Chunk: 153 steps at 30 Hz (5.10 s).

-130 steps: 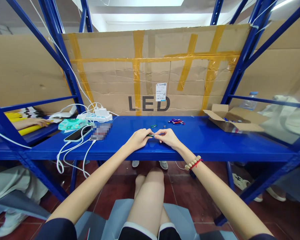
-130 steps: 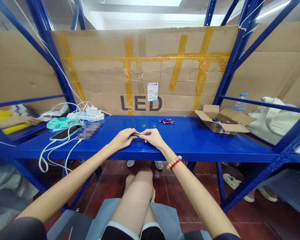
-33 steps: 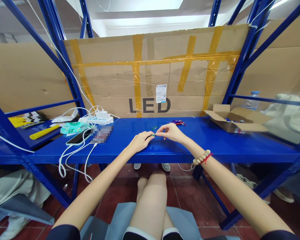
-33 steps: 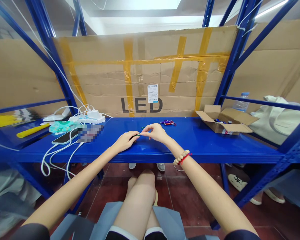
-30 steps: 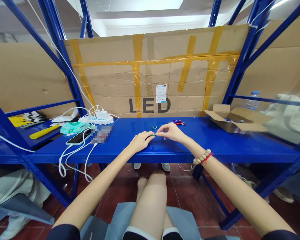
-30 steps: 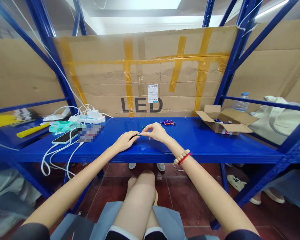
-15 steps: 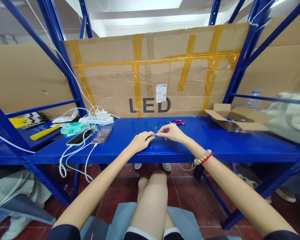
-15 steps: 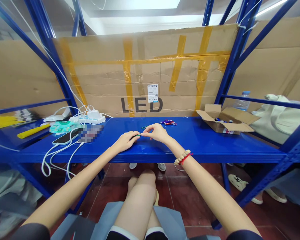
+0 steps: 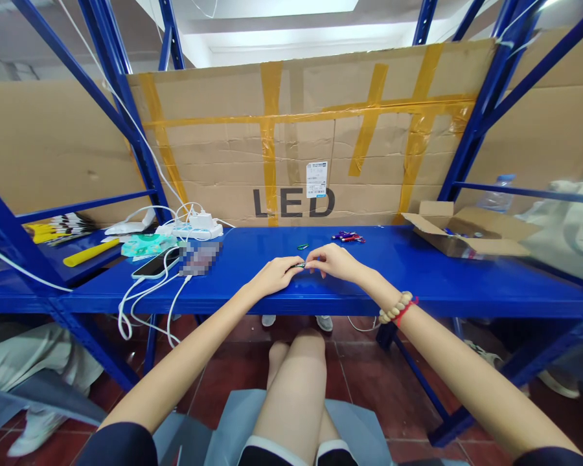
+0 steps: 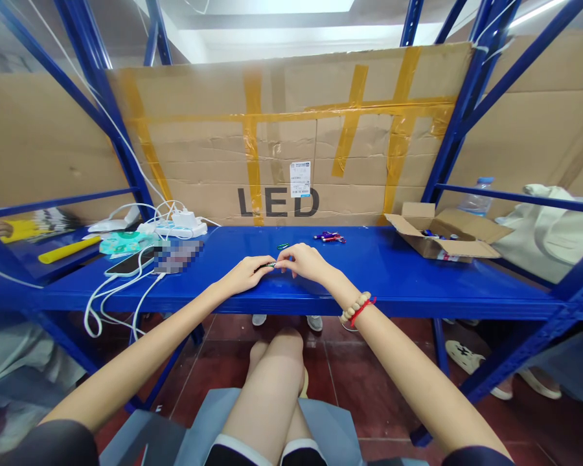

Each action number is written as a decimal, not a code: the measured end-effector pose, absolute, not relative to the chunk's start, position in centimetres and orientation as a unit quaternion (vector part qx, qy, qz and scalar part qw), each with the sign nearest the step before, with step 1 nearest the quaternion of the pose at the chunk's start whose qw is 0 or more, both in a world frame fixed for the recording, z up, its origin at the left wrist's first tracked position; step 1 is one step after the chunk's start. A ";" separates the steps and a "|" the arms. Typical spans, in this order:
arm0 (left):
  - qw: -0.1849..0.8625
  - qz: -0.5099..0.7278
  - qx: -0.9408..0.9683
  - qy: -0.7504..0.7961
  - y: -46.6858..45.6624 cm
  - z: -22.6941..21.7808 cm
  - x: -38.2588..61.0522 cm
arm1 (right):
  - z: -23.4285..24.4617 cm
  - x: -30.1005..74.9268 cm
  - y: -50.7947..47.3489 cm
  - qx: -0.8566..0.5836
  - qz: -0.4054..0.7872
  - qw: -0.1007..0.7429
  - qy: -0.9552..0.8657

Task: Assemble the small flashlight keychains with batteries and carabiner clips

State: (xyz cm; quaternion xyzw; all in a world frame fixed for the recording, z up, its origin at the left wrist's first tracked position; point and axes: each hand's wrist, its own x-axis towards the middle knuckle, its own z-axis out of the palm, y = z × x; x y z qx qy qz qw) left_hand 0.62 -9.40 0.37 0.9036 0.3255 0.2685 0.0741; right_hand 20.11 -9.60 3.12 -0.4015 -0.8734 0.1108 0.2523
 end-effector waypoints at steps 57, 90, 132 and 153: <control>-0.027 0.169 0.912 0.373 -9.4 0.3 1.1 | 2.4 18.5 -11.1 -0.391 -0.185 0.025 -0.901; -0.039 0.275 0.898 0.341 -9.7 0.1 0.8 | -0.3 18.8 -9.0 -0.342 0.327 0.316 -0.822; 0.034 0.338 0.851 0.401 -9.3 0.2 1.1 | -0.6 17.7 -9.8 -0.438 0.060 0.532 -0.722; 0.029 0.341 0.855 0.389 -9.1 0.0 1.0 | -0.9 17.9 -9.4 -0.413 0.073 0.556 -0.717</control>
